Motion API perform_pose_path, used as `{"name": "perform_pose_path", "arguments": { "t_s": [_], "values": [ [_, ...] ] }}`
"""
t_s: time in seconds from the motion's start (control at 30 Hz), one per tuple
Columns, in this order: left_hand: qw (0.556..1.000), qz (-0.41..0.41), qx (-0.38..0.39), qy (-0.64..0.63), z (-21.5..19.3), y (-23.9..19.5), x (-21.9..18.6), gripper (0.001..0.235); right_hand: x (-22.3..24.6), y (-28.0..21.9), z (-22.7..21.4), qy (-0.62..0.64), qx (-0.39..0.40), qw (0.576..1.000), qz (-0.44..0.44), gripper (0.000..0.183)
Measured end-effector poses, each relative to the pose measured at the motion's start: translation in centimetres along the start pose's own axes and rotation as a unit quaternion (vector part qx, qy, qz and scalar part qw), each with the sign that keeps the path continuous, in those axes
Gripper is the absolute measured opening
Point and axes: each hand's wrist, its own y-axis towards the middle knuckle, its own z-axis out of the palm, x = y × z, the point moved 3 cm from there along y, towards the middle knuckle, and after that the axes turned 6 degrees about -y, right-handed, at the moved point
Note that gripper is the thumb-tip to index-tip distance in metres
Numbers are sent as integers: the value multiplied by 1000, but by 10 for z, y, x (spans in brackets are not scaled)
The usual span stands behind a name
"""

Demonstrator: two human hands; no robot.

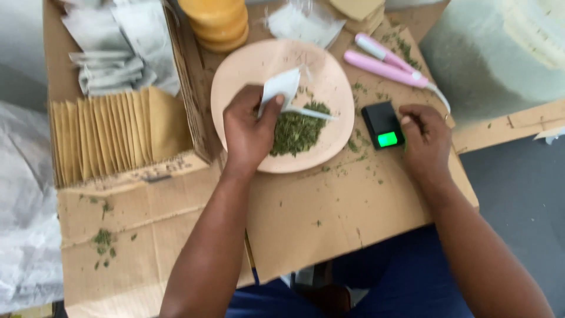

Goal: Filling tea bags with loose tea leaves, weighing them, and sealing them with a heat sealer.

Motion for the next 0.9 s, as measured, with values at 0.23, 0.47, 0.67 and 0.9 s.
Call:
{"name": "perform_pose_path", "arguments": {
  "t_s": [0.23, 0.47, 0.67, 0.9],
  "values": [
    [1000, -12, -1, -26, 0, -5, 1, 7, 3, -6, 0, -8, -6, 1000, 2, 20],
    [1000, -16, -4, -22, -3, -2, -1, 7, 0, -5, 2, 7, -7, 1000, 17, 21],
    [999, -39, -11, -31, -6, -1, 10, 9, 5, -3, 1, 11, -7, 999, 32, 22],
    [997, -70, -13, -36, -7, -1, 11, 10, 9, -3, -1, -4, 2, 999, 49, 21]
  ]
}}
